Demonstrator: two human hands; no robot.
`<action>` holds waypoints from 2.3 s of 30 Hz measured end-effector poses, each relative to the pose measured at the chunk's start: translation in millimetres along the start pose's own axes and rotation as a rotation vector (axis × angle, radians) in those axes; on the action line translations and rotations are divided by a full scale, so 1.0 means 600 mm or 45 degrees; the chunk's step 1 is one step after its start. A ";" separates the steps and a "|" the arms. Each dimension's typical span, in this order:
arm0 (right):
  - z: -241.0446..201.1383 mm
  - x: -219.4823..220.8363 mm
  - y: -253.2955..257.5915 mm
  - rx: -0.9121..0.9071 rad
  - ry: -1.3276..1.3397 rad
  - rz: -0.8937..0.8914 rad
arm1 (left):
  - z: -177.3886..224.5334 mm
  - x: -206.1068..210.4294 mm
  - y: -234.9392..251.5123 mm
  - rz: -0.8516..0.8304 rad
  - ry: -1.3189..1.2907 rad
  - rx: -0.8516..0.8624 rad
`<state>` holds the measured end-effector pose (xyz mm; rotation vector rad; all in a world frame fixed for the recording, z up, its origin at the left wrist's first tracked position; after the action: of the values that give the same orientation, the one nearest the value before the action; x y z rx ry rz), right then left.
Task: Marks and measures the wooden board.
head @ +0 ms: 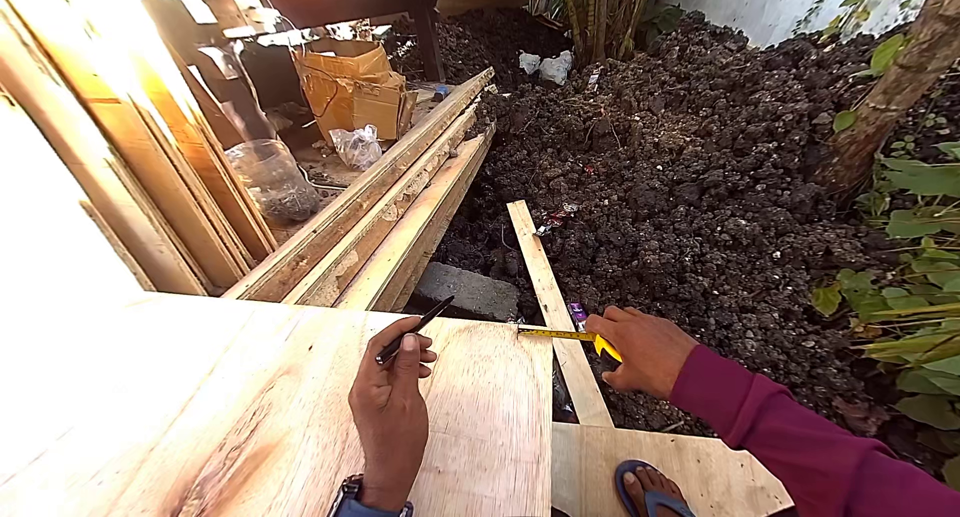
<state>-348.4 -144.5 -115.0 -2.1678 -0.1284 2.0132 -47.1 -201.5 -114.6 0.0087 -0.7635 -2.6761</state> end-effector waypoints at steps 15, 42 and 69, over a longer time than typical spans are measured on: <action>-0.001 -0.001 0.000 0.003 0.002 -0.016 | -0.002 0.000 0.000 -0.010 0.000 -0.004; -0.001 -0.002 0.001 0.008 -0.006 -0.018 | -0.002 0.000 0.001 -0.007 0.011 0.000; -0.042 -0.015 0.031 -0.076 0.078 0.143 | 0.002 -0.002 0.002 0.017 0.005 -0.008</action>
<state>-325.4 -166.4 -108.1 -2.3199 -0.0610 2.0229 -45.9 -201.5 -113.3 0.0073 -0.7514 -2.6650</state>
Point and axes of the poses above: each hand's wrist, its own y-axis towards the middle knuckle, its own x-axis out of the palm, z = x × y, the point moved 8 cm from there along y, towards the middle knuckle, and after that the axes turned 15 degrees about z, right-handed, at the moved point
